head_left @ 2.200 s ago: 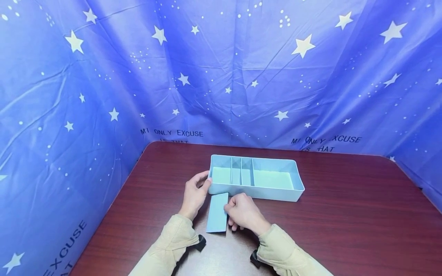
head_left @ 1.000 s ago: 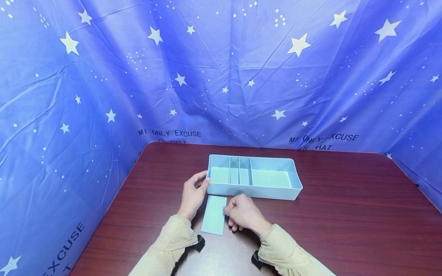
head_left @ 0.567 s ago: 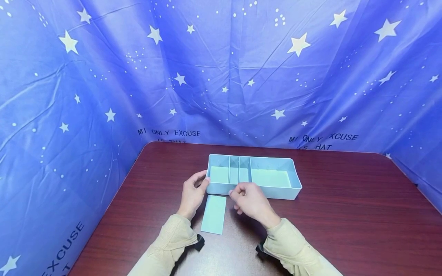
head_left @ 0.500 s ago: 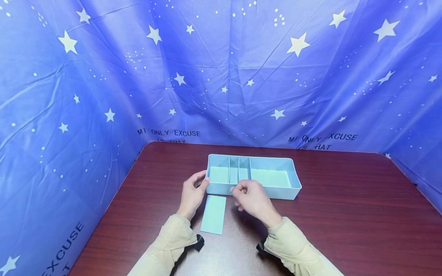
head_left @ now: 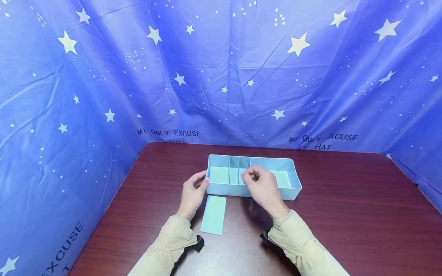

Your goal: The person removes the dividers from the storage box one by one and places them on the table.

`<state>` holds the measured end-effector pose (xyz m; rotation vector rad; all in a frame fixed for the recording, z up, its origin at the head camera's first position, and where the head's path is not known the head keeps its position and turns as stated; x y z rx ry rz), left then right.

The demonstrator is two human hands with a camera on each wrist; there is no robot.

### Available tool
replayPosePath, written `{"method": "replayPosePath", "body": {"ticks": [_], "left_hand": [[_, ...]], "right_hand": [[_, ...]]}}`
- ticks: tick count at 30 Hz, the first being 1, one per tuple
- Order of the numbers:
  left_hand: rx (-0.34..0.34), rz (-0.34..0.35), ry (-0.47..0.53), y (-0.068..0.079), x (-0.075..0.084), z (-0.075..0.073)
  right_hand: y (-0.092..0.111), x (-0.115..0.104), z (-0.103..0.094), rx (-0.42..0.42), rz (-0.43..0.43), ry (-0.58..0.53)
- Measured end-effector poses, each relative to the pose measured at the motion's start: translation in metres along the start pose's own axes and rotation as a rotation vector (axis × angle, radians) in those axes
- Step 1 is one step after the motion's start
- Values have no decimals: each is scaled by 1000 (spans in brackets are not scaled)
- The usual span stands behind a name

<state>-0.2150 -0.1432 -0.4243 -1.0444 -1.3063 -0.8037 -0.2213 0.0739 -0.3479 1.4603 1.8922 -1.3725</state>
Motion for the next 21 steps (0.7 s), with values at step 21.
{"method": "replayPosePath", "body": {"ticks": [21], "left_hand": [[8, 3, -15, 0, -2, 0]], "right_hand": [[-20, 12, -3, -6, 72, 112]]}}
Point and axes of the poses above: each hand's wrist, its own y-axis away from the middle knuckle, its own z-axis out of the palm, x = y × z, the point moved 5 cm from there along -y, towards the middle knuckle, and after that the axes turned 7 degrees about x, right-handed, at the moved point
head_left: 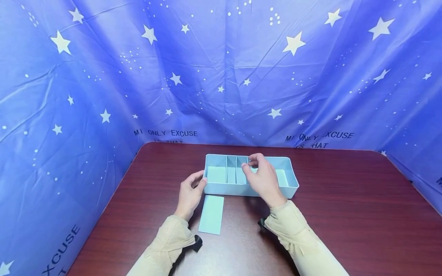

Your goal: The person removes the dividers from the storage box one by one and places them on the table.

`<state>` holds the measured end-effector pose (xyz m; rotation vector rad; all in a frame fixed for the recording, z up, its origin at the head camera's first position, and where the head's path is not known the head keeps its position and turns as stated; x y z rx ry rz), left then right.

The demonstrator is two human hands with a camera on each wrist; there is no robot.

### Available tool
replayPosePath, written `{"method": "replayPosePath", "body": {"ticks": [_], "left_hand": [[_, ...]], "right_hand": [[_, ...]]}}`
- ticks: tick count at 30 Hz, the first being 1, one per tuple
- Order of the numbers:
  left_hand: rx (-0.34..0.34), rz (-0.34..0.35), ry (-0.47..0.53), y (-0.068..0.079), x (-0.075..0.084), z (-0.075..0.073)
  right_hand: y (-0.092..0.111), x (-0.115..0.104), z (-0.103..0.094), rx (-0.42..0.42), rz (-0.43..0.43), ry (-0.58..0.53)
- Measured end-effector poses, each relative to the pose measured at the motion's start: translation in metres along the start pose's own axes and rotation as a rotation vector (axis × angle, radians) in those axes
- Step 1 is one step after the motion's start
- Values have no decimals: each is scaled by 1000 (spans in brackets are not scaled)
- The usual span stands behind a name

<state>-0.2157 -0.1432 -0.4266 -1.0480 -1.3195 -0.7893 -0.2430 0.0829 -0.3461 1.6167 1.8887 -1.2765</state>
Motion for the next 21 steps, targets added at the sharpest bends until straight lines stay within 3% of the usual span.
{"method": "replayPosePath", "body": {"ticks": [5, 12, 21], "left_hand": [[-2, 0, 1, 1, 4, 0], [-5, 16, -13, 16, 38, -2], [-7, 14, -15, 16, 39, -2]], "right_hand": [[-3, 8, 3, -26, 38, 54], [-8, 20, 9, -64, 82, 111], [-12, 22, 11, -39, 76, 208]]}}
Point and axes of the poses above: each hand's wrist, its own y-axis away from the middle knuckle, its own z-axis out of the palm, x = y × z, the point moved 5 cm from there along -y, towards the middle knuckle, and after that the axes turned 7 degrees about x, right-handed, at the moved point
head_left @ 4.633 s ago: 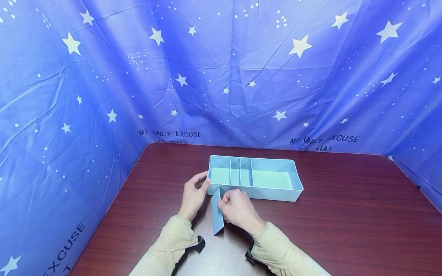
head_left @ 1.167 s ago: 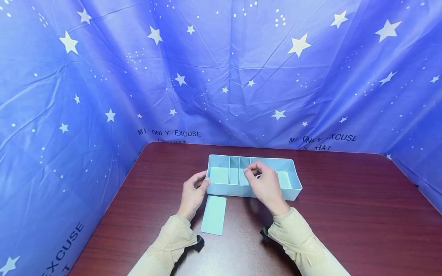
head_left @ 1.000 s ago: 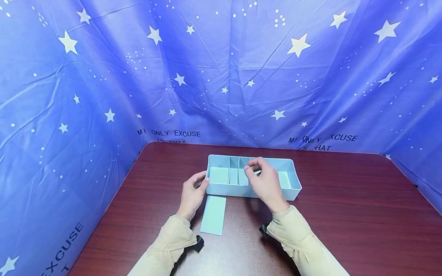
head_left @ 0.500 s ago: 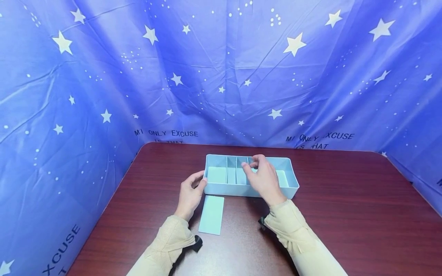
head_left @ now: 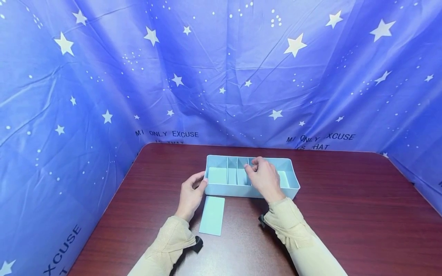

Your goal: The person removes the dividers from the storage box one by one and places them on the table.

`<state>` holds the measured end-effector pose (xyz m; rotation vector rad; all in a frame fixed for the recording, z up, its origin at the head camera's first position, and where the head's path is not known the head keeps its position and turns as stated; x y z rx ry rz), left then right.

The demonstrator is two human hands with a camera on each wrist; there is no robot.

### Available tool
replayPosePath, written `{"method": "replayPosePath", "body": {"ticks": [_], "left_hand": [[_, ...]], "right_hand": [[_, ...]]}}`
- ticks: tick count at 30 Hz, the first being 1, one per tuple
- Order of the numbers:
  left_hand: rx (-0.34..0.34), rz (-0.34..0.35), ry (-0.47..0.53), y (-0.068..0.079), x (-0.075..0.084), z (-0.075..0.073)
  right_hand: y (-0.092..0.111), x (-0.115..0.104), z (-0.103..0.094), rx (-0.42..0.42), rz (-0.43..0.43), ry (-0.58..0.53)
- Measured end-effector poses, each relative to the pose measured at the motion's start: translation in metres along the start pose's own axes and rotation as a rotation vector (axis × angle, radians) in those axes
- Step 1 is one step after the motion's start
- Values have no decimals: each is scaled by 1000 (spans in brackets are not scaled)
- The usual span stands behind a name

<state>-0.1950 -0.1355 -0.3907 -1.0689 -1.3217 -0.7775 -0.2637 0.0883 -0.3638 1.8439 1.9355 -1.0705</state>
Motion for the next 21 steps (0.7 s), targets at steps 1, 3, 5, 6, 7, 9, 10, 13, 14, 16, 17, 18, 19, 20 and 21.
{"method": "replayPosePath", "body": {"ticks": [1, 3, 5, 6, 7, 9, 10, 13, 14, 16, 17, 18, 19, 20, 21], "left_hand": [[0, 2, 0, 0, 0, 0], [1, 4, 2, 0, -1, 0], [1, 3, 5, 0, -1, 0], [1, 1, 5, 0, -1, 0], [2, 0, 5, 0, -1, 0], [3, -4, 6, 0, -1, 0], [3, -2, 7, 0, -1, 0], [5, 2, 6, 0, 0, 0], [5, 1, 6, 0, 0, 0], [5, 2, 6, 0, 0, 0], [4, 3, 6, 0, 0, 0], [2, 4, 5, 0, 0, 0], [1, 5, 7, 0, 0, 0], [0, 6, 8, 0, 0, 0], [-2, 6, 8, 0, 0, -1]], "right_hand": [[0, 1, 0, 1, 3, 7], [0, 3, 1, 5, 3, 26], [-1, 4, 2, 8, 1, 45], [-1, 5, 3, 10, -2, 55], [-1, 6, 3, 12, -6, 65], [-1, 7, 5, 15, -12, 85], [-1, 8, 6, 14, -12, 93], [-1, 10, 8, -1, -10, 116], [-1, 10, 9, -8, -7, 126], [-1, 12, 11, -26, -3, 146], [0, 12, 12, -35, -2, 154], [0, 13, 13, -42, 0, 164], [-1, 13, 13, -48, 3, 173], [-1, 14, 14, -51, 5, 180], [-1, 14, 15, -56, 8, 185]]}}
Point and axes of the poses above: each hand's wrist, its own y-axis away from the middle knuckle, its own z-axis out of the palm, x = y × z, the point moved 5 cm from there along -y, towards the middle knuckle, and after that the axes turned 7 degrees about x, right-handed, at the moved point
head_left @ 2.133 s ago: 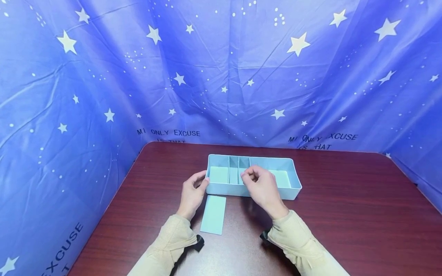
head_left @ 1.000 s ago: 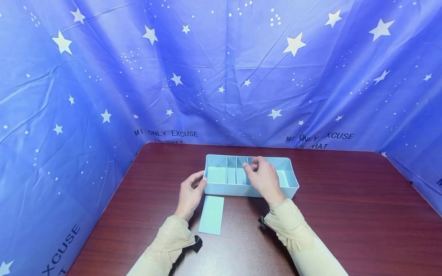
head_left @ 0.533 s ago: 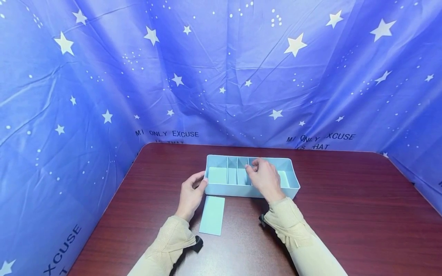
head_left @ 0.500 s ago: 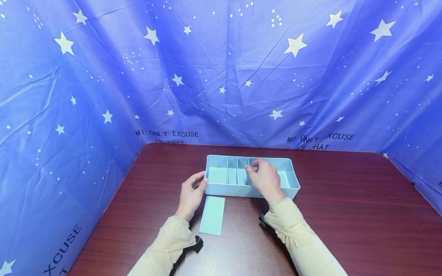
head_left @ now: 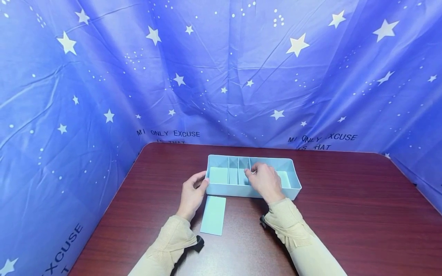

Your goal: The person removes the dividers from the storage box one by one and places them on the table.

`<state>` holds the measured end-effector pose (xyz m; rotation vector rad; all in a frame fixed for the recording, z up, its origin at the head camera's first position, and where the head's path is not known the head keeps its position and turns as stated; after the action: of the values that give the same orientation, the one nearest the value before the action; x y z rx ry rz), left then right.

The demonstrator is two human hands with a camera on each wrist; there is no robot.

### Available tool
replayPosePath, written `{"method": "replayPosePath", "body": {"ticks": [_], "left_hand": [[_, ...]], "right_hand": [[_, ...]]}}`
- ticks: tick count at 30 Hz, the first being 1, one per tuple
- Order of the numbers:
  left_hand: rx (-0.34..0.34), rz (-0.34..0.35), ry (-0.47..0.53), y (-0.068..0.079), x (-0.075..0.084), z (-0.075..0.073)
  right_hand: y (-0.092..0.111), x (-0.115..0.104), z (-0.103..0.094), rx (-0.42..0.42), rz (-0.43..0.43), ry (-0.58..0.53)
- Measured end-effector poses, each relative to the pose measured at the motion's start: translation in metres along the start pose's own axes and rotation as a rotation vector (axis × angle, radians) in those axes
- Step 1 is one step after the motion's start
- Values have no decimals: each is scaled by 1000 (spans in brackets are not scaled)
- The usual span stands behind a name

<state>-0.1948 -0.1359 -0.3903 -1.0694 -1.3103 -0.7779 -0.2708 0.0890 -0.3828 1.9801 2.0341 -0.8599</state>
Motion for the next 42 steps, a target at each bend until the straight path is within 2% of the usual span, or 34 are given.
{"method": "replayPosePath", "body": {"ticks": [6, 42], "left_hand": [[-4, -1, -11, 0, 0, -1], [0, -18, -12, 0, 1, 0]], "right_hand": [[0, 0, 1, -7, 0, 20], [3, -4, 0, 89, -51, 23]]}}
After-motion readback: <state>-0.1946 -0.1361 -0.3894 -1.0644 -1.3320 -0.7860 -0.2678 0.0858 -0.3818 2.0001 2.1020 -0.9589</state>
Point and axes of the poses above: each hand's wrist, its own y-axis away from the middle knuckle, its own z-axis out of the palm, x = y × z, the point moved 5 cm from there along -y, towards the middle knuckle, and after that the axes turned 7 degrees about x, right-handed, at the moved point
